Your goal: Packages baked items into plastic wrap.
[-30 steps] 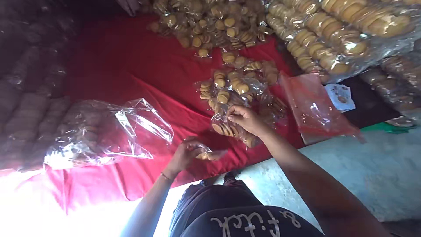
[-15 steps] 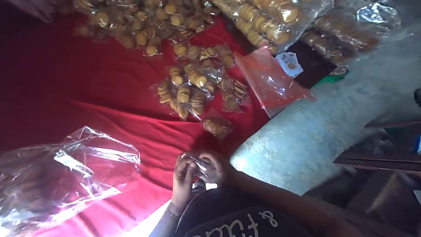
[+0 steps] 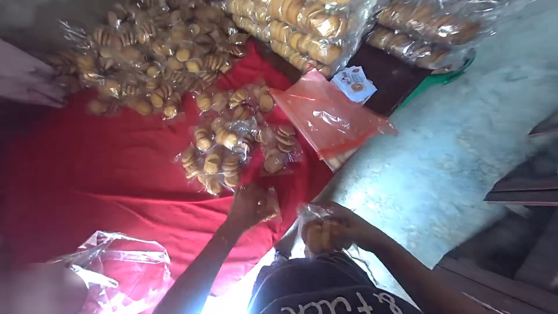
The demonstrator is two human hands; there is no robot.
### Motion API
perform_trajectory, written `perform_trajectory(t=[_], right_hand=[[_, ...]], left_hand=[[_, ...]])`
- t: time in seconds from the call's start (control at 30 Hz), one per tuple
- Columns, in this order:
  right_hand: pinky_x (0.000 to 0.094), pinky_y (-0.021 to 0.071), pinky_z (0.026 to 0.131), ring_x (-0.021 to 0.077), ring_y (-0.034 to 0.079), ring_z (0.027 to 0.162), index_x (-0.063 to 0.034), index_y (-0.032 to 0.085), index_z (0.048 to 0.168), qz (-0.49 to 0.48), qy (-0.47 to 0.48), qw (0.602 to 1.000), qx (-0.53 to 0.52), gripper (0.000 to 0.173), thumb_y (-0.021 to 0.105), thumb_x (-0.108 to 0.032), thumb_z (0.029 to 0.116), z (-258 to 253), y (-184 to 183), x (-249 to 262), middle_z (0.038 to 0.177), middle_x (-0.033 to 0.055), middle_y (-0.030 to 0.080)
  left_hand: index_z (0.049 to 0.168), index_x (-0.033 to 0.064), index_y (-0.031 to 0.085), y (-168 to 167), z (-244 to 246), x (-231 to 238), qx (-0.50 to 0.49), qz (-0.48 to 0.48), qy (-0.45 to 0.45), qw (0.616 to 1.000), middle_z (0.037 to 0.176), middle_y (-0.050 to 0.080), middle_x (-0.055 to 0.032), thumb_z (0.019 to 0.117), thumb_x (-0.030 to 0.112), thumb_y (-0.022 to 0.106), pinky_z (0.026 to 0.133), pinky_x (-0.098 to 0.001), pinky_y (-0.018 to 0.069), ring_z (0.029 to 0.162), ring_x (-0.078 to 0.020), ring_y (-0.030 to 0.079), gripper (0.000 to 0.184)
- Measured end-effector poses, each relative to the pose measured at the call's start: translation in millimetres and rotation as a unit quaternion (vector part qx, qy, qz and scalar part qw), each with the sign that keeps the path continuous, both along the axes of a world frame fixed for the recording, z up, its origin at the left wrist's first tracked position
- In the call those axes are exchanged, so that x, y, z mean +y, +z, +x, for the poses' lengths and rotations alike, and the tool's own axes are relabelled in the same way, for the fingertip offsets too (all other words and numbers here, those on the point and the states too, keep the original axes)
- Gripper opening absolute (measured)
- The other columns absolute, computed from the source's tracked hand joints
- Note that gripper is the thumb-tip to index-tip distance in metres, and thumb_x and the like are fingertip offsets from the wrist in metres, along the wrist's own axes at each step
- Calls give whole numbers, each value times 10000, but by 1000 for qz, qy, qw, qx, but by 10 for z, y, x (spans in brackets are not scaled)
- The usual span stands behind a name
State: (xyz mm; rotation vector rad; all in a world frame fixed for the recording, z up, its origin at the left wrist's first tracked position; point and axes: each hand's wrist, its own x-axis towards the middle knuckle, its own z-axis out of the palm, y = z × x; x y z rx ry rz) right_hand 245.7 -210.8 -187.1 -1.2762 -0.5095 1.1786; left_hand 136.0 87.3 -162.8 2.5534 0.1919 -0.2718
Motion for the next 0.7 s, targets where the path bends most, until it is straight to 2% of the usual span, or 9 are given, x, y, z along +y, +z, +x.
perform_trajectory(t=[0.07, 0.13, 0.23, 0.33, 0.43, 0.47, 0.57, 0.63, 0.7], right_hand=[[280, 562, 941, 55, 642, 1138, -53, 389, 1526, 55, 38, 998, -5, 907, 792, -451, 818, 176, -66, 24, 1401, 2, 603], [267, 520, 1000, 57, 564, 1256, -62, 468, 1492, 111, 77, 989, -57, 798, 778, -401, 839, 331, -142, 105, 1589, 61, 400], [330, 477, 1104, 103, 531, 1333, -135, 560, 1449, 187, 77, 975, -98, 706, 777, -444, 853, 645, -216, 162, 1554, 34, 472], [260, 556, 964, 40, 617, 1189, -197, 556, 1453, 145, 38, 984, -96, 707, 807, -400, 823, 964, -124, 66, 1473, -46, 556], [268, 526, 1019, 74, 585, 1255, -54, 492, 1487, 90, 3, 992, -84, 815, 825, -322, 793, 1133, -207, -15, 1528, 37, 493], [251, 558, 953, 52, 638, 1159, -66, 484, 1491, 71, -7, 996, -61, 844, 836, -335, 773, 1168, -212, -40, 1452, -1, 571], [215, 599, 721, 9, 702, 828, -244, 585, 1414, 87, -3, 996, 22, 712, 828, -462, 782, 1213, -275, -136, 1069, -102, 746], [193, 581, 592, -10, 687, 702, -321, 682, 1267, 135, 7, 988, 78, 505, 780, -534, 819, 1194, -355, -166, 953, -117, 757], [183, 596, 663, -24, 700, 769, -316, 705, 1240, 183, 25, 974, 127, 451, 744, -535, 847, 1142, -396, -132, 985, -124, 760]], left_hand=[[1159, -68, 689, 88, 89, -246, -6, -81, 56, 995, 1202, 668, -246, 858, 332, 791, 1007, -515, 514, 1128, -361, 654, 510], [1212, -84, 659, 235, 328, -489, 14, -148, 41, 988, 1216, 666, -243, 885, 197, 758, 1017, -469, 511, 1130, -330, 656, 442], [1124, -99, 684, 338, 738, -402, -58, -228, -62, 970, 1165, 684, -229, 949, 136, 648, 1036, -420, 485, 1136, -287, 644, 295], [1146, 23, 734, 354, 1111, 137, -147, -13, -62, 987, 1295, 672, -150, 1000, 69, 540, 1081, -491, 466, 1266, -278, 605, 247], [1526, 307, 485, 250, 1505, 564, 1, 236, -177, 955, 1674, 288, -72, 993, 104, 596, 1198, -688, 84, 1569, -346, 150, 581], [1531, 335, 471, 185, 1625, 598, 2, 251, -206, 946, 1677, 279, -71, 1003, 150, 605, 1192, -705, 51, 1570, -354, 138, 576], [1363, 282, 665, 13, 1892, 535, -116, 176, -226, 951, 1560, 485, -80, 940, 89, 676, 1178, -694, 163, 1514, -376, 308, 466], [1136, 140, 773, -35, 1938, 401, -228, 105, -193, 949, 1310, 693, -88, 871, -12, 675, 1159, -636, 290, 1366, -355, 531, 321], [1057, 24, 758, 39, 1840, 259, -271, 49, -152, 949, 1108, 750, -142, 859, -16, 673, 1107, -563, 410, 1150, -343, 679, 220]])
